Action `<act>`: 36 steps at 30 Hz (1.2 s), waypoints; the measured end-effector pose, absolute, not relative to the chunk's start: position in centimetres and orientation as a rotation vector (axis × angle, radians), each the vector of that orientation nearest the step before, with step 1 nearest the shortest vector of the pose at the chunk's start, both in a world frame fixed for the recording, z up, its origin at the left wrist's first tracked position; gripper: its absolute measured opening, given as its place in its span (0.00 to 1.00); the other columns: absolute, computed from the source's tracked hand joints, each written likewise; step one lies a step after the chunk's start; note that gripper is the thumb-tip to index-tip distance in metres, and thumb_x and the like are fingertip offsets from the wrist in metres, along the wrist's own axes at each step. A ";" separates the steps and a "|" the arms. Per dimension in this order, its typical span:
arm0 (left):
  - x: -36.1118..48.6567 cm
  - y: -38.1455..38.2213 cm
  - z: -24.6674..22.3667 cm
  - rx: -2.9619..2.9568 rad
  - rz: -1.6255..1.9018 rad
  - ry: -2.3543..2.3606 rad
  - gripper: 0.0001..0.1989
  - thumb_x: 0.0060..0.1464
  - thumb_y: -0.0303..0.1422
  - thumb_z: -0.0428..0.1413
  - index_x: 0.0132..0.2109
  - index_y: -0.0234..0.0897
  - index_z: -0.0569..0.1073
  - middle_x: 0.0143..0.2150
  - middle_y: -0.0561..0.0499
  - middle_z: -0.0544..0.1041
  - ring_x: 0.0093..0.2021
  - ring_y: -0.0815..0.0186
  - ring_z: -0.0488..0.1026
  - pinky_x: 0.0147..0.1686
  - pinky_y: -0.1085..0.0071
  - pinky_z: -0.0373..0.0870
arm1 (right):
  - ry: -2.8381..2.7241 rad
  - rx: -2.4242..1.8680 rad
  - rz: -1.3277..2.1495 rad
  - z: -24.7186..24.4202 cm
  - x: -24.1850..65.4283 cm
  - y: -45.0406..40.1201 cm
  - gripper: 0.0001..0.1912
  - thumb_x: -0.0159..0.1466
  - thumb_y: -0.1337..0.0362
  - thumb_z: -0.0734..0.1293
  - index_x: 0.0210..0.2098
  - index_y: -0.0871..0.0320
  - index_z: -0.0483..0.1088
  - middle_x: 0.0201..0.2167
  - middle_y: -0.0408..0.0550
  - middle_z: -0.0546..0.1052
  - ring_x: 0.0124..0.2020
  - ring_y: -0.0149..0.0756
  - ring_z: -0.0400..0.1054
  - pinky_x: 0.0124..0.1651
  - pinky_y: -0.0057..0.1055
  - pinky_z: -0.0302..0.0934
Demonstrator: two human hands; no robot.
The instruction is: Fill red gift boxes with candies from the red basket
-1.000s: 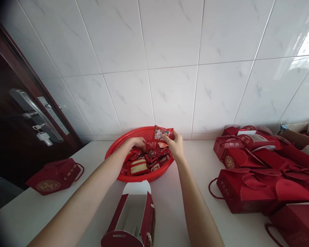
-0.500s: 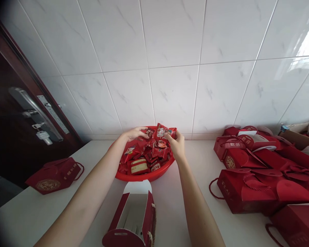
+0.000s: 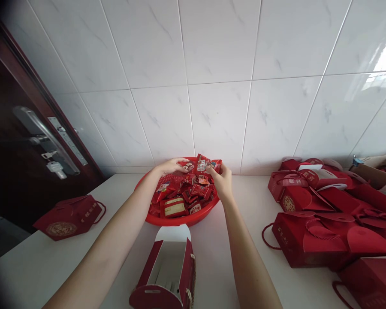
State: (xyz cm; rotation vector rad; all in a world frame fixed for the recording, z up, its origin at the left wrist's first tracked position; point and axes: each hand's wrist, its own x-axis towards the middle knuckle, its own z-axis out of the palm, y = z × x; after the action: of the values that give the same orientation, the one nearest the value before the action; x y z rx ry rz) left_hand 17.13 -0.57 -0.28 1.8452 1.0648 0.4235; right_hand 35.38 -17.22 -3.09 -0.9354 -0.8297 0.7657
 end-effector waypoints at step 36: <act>17.2 -0.2 -0.7 2.001 0.369 1.104 0.18 0.40 0.27 0.64 0.42 0.41 0.83 0.41 0.53 0.85 0.43 0.60 0.79 0.48 0.68 0.74 | -0.833 -0.945 0.758 -2.9 35.4 -17.3 0.17 0.48 0.53 0.78 0.30 0.55 0.73 0.28 0.45 0.80 0.32 0.42 0.75 0.38 0.39 0.71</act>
State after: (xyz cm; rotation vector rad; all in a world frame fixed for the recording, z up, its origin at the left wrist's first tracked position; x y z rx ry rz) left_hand 17.23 -0.19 -0.71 2.0007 1.1038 0.3690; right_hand 35.41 -17.26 -2.94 -0.9454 -0.8328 0.7582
